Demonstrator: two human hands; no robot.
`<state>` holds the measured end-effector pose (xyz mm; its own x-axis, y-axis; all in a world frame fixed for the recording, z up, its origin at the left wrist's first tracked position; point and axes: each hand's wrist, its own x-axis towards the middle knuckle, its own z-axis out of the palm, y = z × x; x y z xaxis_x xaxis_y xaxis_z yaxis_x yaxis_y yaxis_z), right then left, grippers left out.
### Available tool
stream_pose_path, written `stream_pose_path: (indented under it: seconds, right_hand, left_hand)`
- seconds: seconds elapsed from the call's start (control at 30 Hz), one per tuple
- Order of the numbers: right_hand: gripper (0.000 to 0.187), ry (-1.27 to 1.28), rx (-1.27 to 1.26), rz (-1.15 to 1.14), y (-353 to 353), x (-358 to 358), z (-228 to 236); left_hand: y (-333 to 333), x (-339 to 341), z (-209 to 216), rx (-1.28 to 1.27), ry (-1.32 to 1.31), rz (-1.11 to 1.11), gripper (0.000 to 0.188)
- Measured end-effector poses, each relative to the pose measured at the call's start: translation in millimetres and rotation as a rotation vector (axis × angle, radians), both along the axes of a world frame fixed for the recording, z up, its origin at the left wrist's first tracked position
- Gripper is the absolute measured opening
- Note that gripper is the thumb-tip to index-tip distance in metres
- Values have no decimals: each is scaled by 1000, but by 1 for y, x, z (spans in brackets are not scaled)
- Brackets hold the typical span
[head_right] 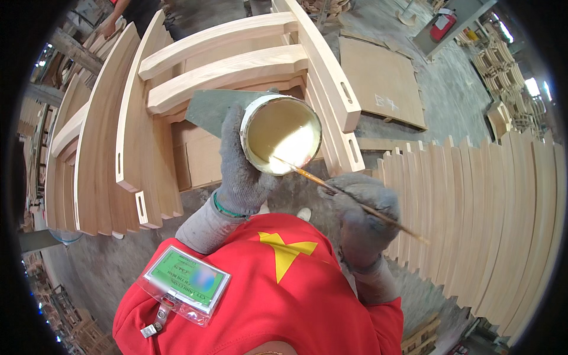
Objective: The person applies a white adhesive to the edges of wooden furniture components using a brush and a small container. They handle multiple wooden pieces, lifting and repositioning them on a workbench while working in a factory environment.
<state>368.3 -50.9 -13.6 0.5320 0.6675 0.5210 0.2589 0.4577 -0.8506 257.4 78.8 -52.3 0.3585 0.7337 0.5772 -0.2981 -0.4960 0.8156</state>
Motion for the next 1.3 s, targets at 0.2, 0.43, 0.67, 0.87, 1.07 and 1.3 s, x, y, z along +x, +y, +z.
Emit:
stream_pose_path:
  seconds: [0.2,0.43,0.67,0.87,1.07,1.3]
  right_hand:
    - [15,-275,-29,62,-4,-6,5]
    - [12,195,-7,-16,-4,8,9]
    - [5,235,-407,-407,-1,70,-7]
    - [8,59,-585,-365,1,79,-20]
    - [9,37,-598,-354,4,77,-24]
    - [10,75,-591,-368,14,75,-19]
  left_hand:
    - [-6,16,15,-947,-504,-328,43]
    - [8,7,-24,168,29,149,65]
    - [27,-16,-46,-70,174,49,57]
    - [26,-28,-43,-83,210,60,58]
    - [30,-32,-50,-97,186,91,57]
    - [36,-39,-59,-316,163,8,48]
